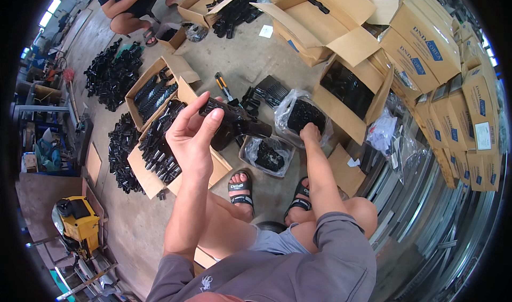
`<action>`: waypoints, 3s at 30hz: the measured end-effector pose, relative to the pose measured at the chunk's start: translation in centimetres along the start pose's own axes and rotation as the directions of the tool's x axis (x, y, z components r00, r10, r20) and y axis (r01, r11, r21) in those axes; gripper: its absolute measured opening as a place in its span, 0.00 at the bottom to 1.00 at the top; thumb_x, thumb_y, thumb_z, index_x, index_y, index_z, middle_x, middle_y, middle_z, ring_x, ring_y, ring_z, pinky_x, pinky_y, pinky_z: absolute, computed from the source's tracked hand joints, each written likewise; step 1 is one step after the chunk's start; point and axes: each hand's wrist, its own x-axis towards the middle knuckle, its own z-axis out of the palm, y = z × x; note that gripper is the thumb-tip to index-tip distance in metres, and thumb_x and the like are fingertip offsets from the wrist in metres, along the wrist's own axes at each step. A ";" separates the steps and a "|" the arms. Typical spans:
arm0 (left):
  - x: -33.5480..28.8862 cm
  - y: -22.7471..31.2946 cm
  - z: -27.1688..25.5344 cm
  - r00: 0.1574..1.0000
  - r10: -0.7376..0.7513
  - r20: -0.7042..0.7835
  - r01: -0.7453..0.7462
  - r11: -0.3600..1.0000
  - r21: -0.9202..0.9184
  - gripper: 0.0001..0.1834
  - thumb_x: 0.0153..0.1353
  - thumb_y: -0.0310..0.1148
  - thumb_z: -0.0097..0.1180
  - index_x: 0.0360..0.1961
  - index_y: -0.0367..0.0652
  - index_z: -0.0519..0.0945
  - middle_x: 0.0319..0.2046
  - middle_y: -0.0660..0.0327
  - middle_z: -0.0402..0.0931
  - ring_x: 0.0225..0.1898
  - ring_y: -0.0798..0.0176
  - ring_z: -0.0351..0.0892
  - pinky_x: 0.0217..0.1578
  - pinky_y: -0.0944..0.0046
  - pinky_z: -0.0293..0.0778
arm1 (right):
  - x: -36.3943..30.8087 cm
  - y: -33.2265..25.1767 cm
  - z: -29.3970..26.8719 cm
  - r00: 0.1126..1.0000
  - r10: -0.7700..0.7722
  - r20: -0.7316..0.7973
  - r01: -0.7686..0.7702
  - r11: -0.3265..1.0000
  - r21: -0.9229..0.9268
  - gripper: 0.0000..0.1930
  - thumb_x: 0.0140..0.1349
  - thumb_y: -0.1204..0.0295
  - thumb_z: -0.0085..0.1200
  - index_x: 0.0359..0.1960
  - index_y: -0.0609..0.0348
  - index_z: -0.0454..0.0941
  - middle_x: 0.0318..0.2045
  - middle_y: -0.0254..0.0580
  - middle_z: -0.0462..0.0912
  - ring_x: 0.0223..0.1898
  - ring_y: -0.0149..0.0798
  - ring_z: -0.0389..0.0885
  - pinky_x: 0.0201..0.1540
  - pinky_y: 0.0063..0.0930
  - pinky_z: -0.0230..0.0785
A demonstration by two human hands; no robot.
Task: The person assembles black metal brackets by inserting small pins or bolts into the pre-drilled holes by hand, handling the components one at a time and placing the assembled pieces into a cardboard box.
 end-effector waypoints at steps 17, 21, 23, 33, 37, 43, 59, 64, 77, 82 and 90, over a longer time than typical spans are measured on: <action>1.0 -0.8 -1.2 0.993 -0.073 0.094 0.080 0.994 -0.076 0.19 0.57 0.23 0.69 0.50 0.36 0.83 0.23 0.72 0.77 0.26 0.82 0.70 0.28 0.79 0.64 | -20.2 -7.8 -14.8 0.762 -0.330 -0.557 0.570 -0.065 0.819 0.08 0.67 0.79 0.52 0.45 0.64 0.80 0.38 0.43 0.85 0.37 0.29 0.82 0.41 0.22 0.75; 0.6 0.3 -0.9 0.976 -0.081 0.200 0.132 0.958 -0.255 0.19 0.57 0.21 0.67 0.51 0.35 0.81 0.29 0.65 0.82 0.34 0.74 0.80 0.37 0.73 0.75 | -27.8 -8.9 -21.3 0.539 -0.500 -0.678 0.741 -0.101 0.664 0.06 0.63 0.80 0.58 0.42 0.64 0.81 0.36 0.42 0.85 0.35 0.28 0.82 0.38 0.22 0.74; 0.4 0.5 -1.2 0.950 -0.057 0.308 0.161 0.933 -0.322 0.20 0.58 0.19 0.64 0.53 0.35 0.80 0.37 0.55 0.85 0.43 0.64 0.84 0.48 0.65 0.79 | -28.8 -8.6 -22.7 0.397 -0.680 -0.616 0.853 0.026 0.521 0.08 0.58 0.79 0.64 0.39 0.64 0.82 0.33 0.41 0.86 0.31 0.29 0.82 0.35 0.23 0.73; -1.3 0.5 -0.3 0.905 -0.021 0.424 0.201 0.901 -0.384 0.20 0.59 0.20 0.64 0.54 0.35 0.79 0.45 0.48 0.83 0.45 0.64 0.83 0.50 0.65 0.79 | -32.2 -8.4 -22.0 0.331 -0.544 -0.771 0.938 0.106 0.329 0.07 0.53 0.76 0.69 0.33 0.61 0.84 0.28 0.43 0.84 0.29 0.35 0.84 0.31 0.28 0.73; -1.9 0.6 0.7 0.942 -0.080 0.325 0.192 0.924 -0.330 0.18 0.58 0.20 0.65 0.51 0.35 0.82 0.24 0.74 0.75 0.28 0.81 0.72 0.40 0.75 0.74 | -31.9 -7.5 -20.9 0.279 -0.521 -0.807 0.960 0.181 0.215 0.07 0.54 0.74 0.69 0.33 0.61 0.85 0.27 0.44 0.85 0.28 0.35 0.83 0.32 0.28 0.73; -2.5 0.8 1.1 0.961 -0.100 0.260 0.183 0.931 -0.316 0.17 0.58 0.21 0.66 0.50 0.33 0.82 0.21 0.78 0.68 0.24 0.83 0.66 0.31 0.79 0.68 | -32.6 -7.1 -20.7 0.471 -0.514 -0.717 0.882 0.286 0.375 0.06 0.57 0.75 0.65 0.37 0.60 0.86 0.29 0.42 0.86 0.28 0.30 0.80 0.31 0.24 0.69; -2.4 0.9 0.9 0.952 -0.107 0.287 0.189 0.942 -0.277 0.18 0.58 0.23 0.67 0.50 0.36 0.83 0.18 0.79 0.65 0.22 0.84 0.62 0.27 0.77 0.64 | -30.3 -7.2 -19.4 0.621 -0.471 -0.626 0.753 0.138 0.643 0.06 0.61 0.77 0.63 0.38 0.65 0.85 0.30 0.33 0.86 0.27 0.18 0.74 0.29 0.13 0.63; -2.2 0.9 0.8 0.950 -0.138 0.282 0.211 0.945 -0.251 0.18 0.57 0.24 0.68 0.50 0.36 0.83 0.20 0.77 0.72 0.23 0.84 0.65 0.27 0.78 0.64 | -30.0 -7.2 -19.2 0.651 -0.460 -0.604 0.739 0.199 0.644 0.06 0.61 0.76 0.63 0.38 0.66 0.85 0.32 0.34 0.85 0.27 0.18 0.74 0.30 0.13 0.63; -1.5 -1.6 1.1 0.967 -0.240 0.083 0.216 0.950 0.227 0.25 0.52 0.32 0.72 0.51 0.35 0.82 0.28 0.60 0.85 0.28 0.77 0.79 0.31 0.73 0.76 | -27.1 -8.2 -14.2 0.671 -0.595 -0.443 0.595 0.076 0.800 0.15 0.60 0.81 0.62 0.47 0.67 0.72 0.42 0.44 0.83 0.41 0.30 0.81 0.46 0.23 0.73; -0.9 -2.1 0.1 0.945 -0.232 0.231 0.115 0.896 0.429 0.30 0.55 0.39 0.70 0.57 0.34 0.78 0.35 0.57 0.86 0.37 0.72 0.81 0.39 0.70 0.76 | -25.9 -7.5 -11.1 0.821 -0.511 -0.253 0.177 -0.192 0.965 0.13 0.63 0.78 0.58 0.49 0.62 0.74 0.43 0.44 0.83 0.44 0.34 0.82 0.48 0.28 0.74; -3.3 -5.6 -0.8 0.858 -0.425 0.288 0.355 0.897 0.264 0.20 0.71 0.40 0.52 0.52 0.32 0.80 0.35 0.63 0.82 0.36 0.72 0.76 0.40 0.69 0.73 | -25.7 -5.5 -9.3 0.724 -0.689 0.040 -0.378 -0.348 0.858 0.13 0.66 0.68 0.54 0.50 0.56 0.75 0.44 0.43 0.83 0.45 0.39 0.82 0.47 0.35 0.76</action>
